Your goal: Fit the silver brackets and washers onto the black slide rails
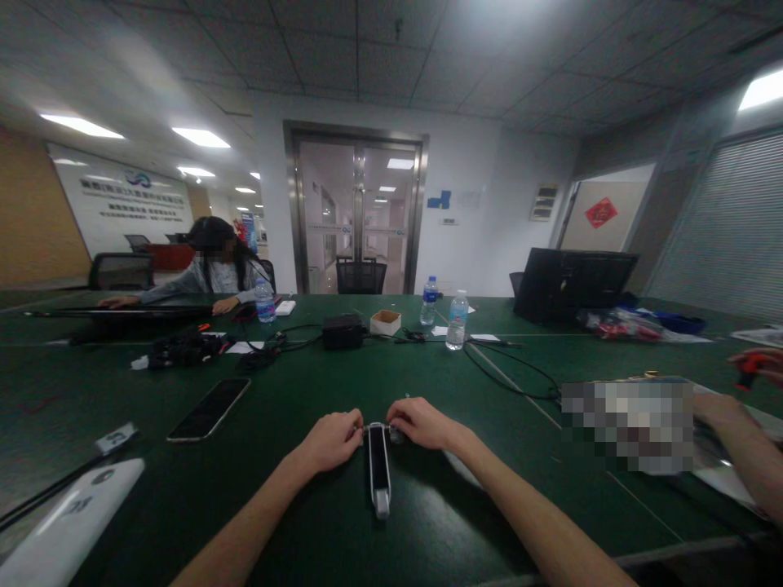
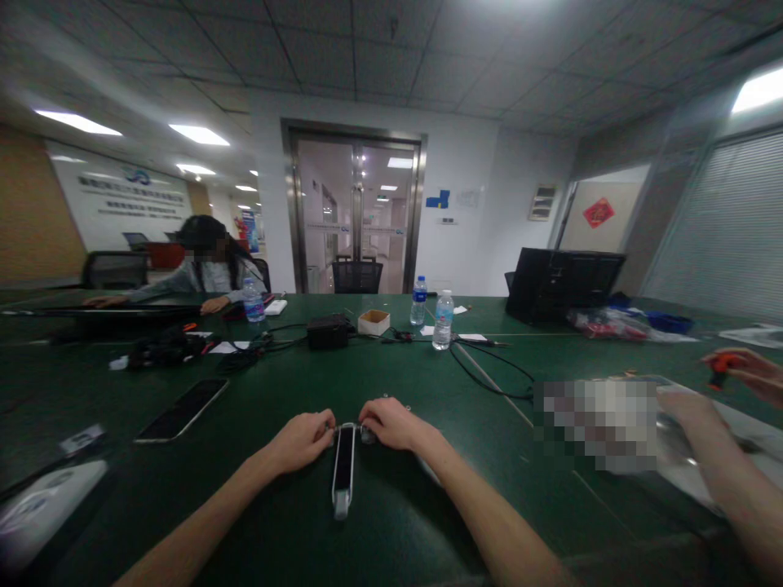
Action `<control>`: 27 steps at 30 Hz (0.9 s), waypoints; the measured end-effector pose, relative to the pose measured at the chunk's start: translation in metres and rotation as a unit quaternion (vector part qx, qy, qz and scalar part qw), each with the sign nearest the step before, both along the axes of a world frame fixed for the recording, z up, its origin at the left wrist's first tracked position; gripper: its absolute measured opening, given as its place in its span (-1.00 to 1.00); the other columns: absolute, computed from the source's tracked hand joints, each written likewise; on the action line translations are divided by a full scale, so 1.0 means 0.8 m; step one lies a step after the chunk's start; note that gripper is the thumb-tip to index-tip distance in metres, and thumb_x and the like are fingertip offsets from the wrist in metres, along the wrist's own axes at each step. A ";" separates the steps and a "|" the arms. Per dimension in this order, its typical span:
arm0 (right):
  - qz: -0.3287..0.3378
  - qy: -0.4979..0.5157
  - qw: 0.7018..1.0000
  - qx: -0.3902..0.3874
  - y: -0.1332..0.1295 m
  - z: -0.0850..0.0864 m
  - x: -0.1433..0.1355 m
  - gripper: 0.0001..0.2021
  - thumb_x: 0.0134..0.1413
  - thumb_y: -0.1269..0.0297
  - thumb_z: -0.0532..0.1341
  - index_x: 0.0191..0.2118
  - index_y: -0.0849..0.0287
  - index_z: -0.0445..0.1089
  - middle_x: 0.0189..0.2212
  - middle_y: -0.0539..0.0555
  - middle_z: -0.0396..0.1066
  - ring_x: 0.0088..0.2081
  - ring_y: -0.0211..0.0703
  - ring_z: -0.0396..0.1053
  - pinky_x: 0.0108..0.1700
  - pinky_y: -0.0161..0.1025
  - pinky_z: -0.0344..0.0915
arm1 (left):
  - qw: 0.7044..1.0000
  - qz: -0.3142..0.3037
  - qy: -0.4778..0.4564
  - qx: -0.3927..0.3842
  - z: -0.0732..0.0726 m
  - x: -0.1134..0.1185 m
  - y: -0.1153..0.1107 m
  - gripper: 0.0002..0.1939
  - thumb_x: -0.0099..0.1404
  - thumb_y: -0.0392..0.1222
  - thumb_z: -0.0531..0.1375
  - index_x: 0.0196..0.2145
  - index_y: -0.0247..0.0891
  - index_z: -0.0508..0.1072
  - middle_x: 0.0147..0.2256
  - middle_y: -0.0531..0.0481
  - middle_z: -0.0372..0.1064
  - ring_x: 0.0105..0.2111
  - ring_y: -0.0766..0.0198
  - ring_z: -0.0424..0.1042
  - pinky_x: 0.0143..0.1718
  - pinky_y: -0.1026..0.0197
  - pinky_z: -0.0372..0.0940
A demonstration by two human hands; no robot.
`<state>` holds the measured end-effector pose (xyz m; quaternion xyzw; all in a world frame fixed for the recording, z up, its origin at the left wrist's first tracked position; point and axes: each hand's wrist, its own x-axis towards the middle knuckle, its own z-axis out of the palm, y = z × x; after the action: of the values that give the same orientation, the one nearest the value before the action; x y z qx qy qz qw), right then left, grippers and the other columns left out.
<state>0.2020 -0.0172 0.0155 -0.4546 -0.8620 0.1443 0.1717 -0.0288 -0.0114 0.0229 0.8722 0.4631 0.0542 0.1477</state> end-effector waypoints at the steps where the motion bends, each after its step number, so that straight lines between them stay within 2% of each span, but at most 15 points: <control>1: 0.002 0.002 1.000 -0.004 -0.001 0.000 -0.002 -0.79 0.19 0.39 0.07 -0.18 0.19 0.44 -0.29 0.07 0.46 -0.28 -0.21 0.39 -0.21 -0.31 0.27 | 1.000 -0.002 0.002 0.006 0.000 0.000 0.000 -0.81 0.34 -0.15 -0.01 -0.18 -0.20 0.35 -0.31 -0.01 0.42 -0.29 0.18 0.42 -0.33 0.24 0.24; 8: -0.012 0.029 0.999 0.013 -0.003 0.000 -0.006 -0.80 0.20 0.41 0.06 -0.17 0.19 0.43 -0.27 0.06 0.47 -0.26 -0.21 0.39 -0.19 -0.31 0.26 | 1.000 -0.014 -0.005 0.018 -0.003 -0.001 0.002 -0.81 0.34 -0.16 -0.01 -0.19 -0.20 0.35 -0.33 0.00 0.42 -0.32 0.19 0.42 -0.36 0.24 0.22; 11: -0.019 0.033 0.999 0.016 -0.002 0.000 -0.004 -0.81 0.20 0.40 0.08 -0.16 0.20 0.42 -0.31 0.06 0.46 -0.31 -0.23 0.38 -0.24 -0.33 0.25 | 1.000 -0.010 -0.009 0.017 -0.006 -0.001 0.004 -0.81 0.34 -0.15 -0.01 -0.20 -0.20 0.35 -0.33 0.00 0.41 -0.32 0.19 0.41 -0.37 0.25 0.21; 22: -0.011 0.051 0.999 0.010 -0.001 -0.005 -0.006 -0.83 0.21 0.35 0.09 -0.20 0.19 0.43 -0.38 0.02 0.46 -0.36 -0.26 0.38 -0.30 -0.36 0.25 | 1.000 -0.012 -0.016 0.019 -0.010 -0.002 0.006 -0.80 0.34 -0.13 -0.01 -0.19 -0.20 0.36 -0.32 -0.01 0.41 -0.33 0.19 0.41 -0.39 0.25 0.20; 27: -0.009 0.055 0.998 0.011 -0.001 -0.006 -0.006 -0.83 0.21 0.34 0.10 -0.20 0.18 0.43 -0.35 0.03 0.47 -0.34 -0.25 0.39 -0.28 -0.36 0.26 | 1.000 -0.008 -0.014 0.011 -0.009 -0.001 0.006 -0.80 0.34 -0.14 -0.01 -0.19 -0.19 0.36 -0.33 0.00 0.41 -0.34 0.21 0.41 -0.40 0.27 0.20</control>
<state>0.1970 -0.0178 0.0111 -0.4514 -0.8489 0.1581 0.2249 -0.0299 -0.0064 0.0153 0.8769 0.4529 0.0702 0.1451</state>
